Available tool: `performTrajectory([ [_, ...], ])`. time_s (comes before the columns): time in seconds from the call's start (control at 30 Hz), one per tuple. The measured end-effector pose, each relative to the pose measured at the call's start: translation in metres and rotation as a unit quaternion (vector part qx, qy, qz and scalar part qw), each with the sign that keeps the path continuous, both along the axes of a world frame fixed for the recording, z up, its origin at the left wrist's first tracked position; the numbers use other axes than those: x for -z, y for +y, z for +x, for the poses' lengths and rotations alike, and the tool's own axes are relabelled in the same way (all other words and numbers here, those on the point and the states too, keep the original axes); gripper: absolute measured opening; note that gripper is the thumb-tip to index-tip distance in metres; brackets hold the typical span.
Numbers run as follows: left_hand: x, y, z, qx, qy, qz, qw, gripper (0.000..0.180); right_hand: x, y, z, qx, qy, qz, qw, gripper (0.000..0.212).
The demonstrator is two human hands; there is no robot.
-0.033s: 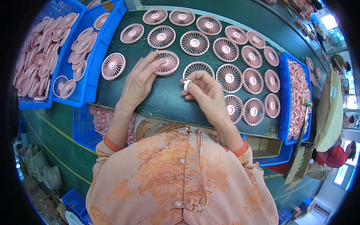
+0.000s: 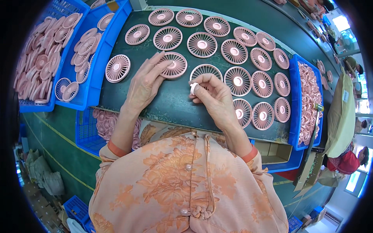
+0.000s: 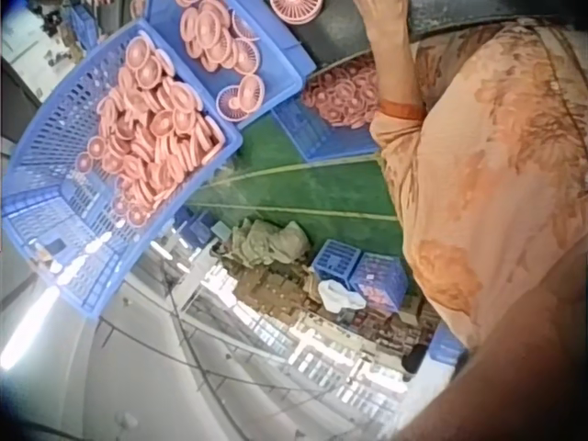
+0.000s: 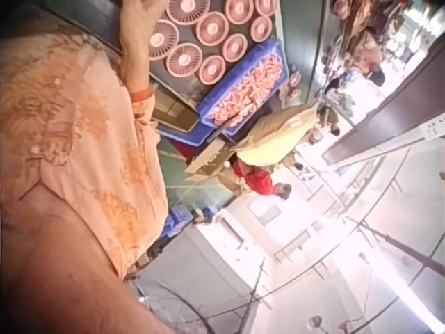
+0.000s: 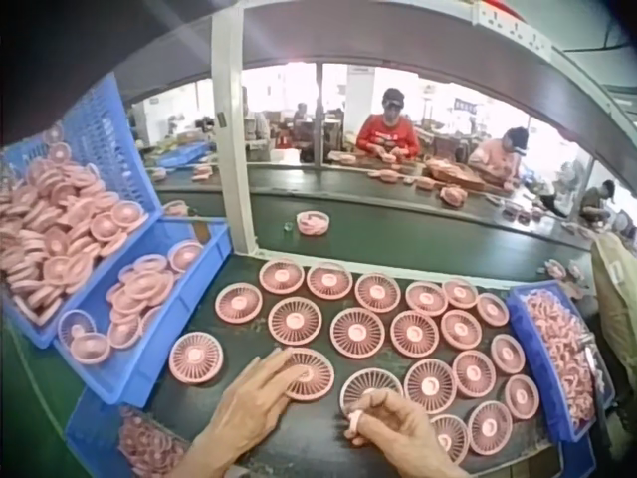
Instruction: The person taps fan covers with a small mallet, unloads fan grilles from a crate onto the table, and assembles plastic rings into the centers of the grilles by hand.
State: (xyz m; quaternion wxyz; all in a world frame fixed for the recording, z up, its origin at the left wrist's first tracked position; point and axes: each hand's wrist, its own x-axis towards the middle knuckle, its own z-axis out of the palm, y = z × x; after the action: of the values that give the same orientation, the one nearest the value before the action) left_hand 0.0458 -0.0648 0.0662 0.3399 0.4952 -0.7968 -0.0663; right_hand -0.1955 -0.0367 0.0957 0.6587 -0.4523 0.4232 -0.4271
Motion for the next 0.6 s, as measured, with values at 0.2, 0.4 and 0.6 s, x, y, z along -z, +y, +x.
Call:
performTrajectory([
  [0.2,-0.015,0.009,0.012,0.048,0.072,0.081,0.993,0.057,0.004,-0.002,0.003,-0.014,-0.015,0.008,1.000,0.015],
  [0.4,-0.010,0.010,0.074,-0.196,0.003,0.020,0.980,0.062,0.004,-0.005,0.010,-0.009,-0.025,0.025,0.999,0.018],
  [0.6,0.008,0.008,0.082,-0.274,-0.034,0.035,0.961,0.069,0.000,-0.004,0.023,-0.069,-0.054,0.041,0.995,0.022],
])
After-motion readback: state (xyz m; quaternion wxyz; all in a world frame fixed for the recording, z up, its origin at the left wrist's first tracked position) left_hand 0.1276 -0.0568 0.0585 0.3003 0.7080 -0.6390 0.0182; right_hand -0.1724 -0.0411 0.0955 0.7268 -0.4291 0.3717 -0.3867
